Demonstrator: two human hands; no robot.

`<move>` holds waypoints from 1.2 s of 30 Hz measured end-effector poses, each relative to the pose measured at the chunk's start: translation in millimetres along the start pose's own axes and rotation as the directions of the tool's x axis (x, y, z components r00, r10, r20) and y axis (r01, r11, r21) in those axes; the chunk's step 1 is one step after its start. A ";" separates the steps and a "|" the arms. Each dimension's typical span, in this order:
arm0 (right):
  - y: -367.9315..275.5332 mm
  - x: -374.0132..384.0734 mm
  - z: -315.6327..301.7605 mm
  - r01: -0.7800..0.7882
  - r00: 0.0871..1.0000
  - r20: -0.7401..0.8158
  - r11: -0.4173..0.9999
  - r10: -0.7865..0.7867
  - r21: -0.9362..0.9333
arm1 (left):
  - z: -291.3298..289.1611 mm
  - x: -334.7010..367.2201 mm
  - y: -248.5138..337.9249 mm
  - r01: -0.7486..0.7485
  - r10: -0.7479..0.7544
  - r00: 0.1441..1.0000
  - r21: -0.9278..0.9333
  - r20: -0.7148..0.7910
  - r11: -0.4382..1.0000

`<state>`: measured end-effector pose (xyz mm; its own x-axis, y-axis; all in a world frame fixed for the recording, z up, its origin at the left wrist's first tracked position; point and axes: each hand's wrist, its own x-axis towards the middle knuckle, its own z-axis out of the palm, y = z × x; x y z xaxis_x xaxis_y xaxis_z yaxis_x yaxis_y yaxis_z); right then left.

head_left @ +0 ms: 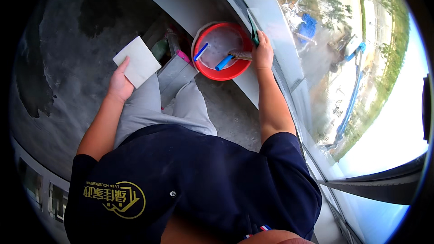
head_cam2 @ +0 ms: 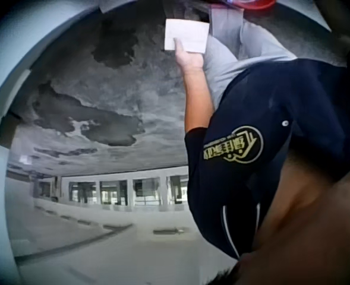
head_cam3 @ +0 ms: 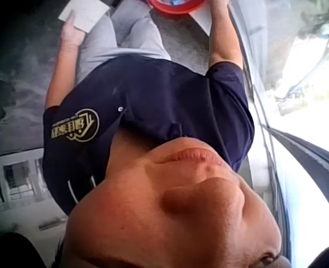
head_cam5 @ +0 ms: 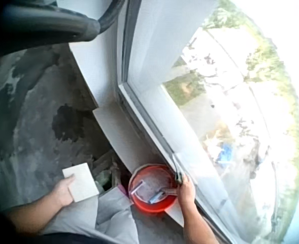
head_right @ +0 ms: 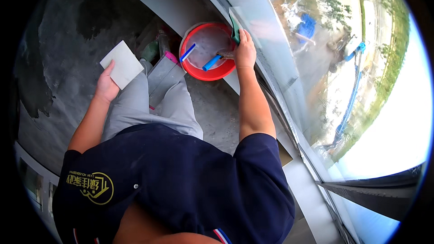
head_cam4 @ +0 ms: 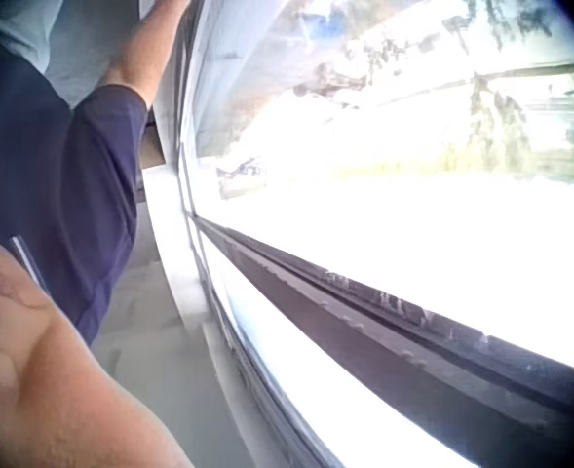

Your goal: The person cleans a large window using a cloth, sponge, and squeegee. They wipe the window frame and glass, dip tools in a bucket, and use a ladder to reach higher sections.

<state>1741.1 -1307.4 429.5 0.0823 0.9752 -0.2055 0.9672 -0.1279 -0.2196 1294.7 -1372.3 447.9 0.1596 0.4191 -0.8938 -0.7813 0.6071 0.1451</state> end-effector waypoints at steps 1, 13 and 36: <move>-0.8 -15.5 -35.9 0.087 0.992 -0.096 0.994 -0.080 0.069 | 7.4 -2.2 -4.2 0.006 -0.006 1.000 0.006 0.006 1.000; 1.0 -212.1 -353.7 -0.458 0.692 -0.627 0.889 0.358 0.002 | 91.8 2.7 -36.1 0.070 -0.086 0.977 0.085 0.196 0.994; 55.6 -201.3 -295.7 -0.049 0.936 -0.351 0.998 0.034 -0.035 | 132.0 -44.4 -36.2 0.063 -0.116 0.955 0.196 0.273 0.978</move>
<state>1849.5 -1457.4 740.7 0.1943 0.9716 0.1353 0.9697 -0.1695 -0.1761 1395.6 -1323.9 538.4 0.4079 0.5137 -0.7548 -0.6359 0.7531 0.1689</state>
